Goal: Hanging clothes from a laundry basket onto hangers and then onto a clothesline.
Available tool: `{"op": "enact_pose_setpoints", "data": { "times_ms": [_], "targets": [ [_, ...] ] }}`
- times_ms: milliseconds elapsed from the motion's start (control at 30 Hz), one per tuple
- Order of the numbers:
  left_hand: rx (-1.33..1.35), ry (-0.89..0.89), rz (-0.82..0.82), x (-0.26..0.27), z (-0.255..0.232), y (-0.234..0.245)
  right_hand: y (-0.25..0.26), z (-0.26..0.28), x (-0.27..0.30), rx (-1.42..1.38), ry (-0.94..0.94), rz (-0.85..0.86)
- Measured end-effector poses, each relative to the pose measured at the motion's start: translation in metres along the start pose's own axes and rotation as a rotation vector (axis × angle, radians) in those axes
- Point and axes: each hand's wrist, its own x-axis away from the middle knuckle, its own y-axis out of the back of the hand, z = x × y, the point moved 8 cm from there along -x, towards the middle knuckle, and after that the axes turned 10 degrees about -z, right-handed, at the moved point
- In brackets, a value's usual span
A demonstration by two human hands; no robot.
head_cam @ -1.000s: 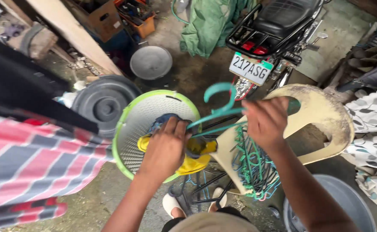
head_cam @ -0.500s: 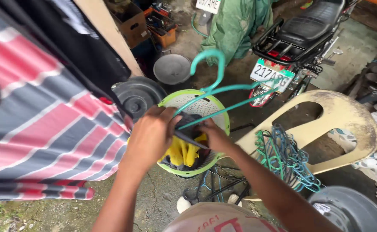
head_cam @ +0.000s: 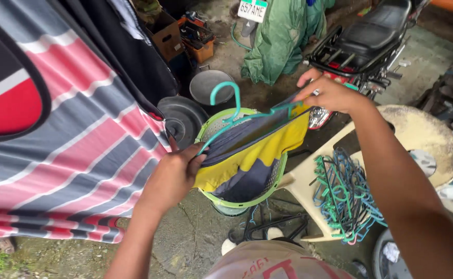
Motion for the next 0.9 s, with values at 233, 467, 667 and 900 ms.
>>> {"op": "enact_pose_setpoints", "data": {
  "times_ms": [233,467,667,900],
  "targets": [
    [-0.382,-0.076,-0.445,-0.006,-0.033,0.026,0.054,0.152,0.026,-0.618,0.066,-0.793],
    [-0.428,-0.287,-0.752,-0.022,-0.075,0.069,0.049,0.206,0.053,-0.025,0.43,-0.867],
    [-0.423,-0.486,-0.689,-0.042,-0.114,0.095,0.11,0.236,0.064,0.187,0.535,-0.917],
    [-0.384,-0.457,-0.804,-0.062,-0.128,0.118,0.163,0.26,0.065,0.232,0.509,-0.955]
  ]
}}
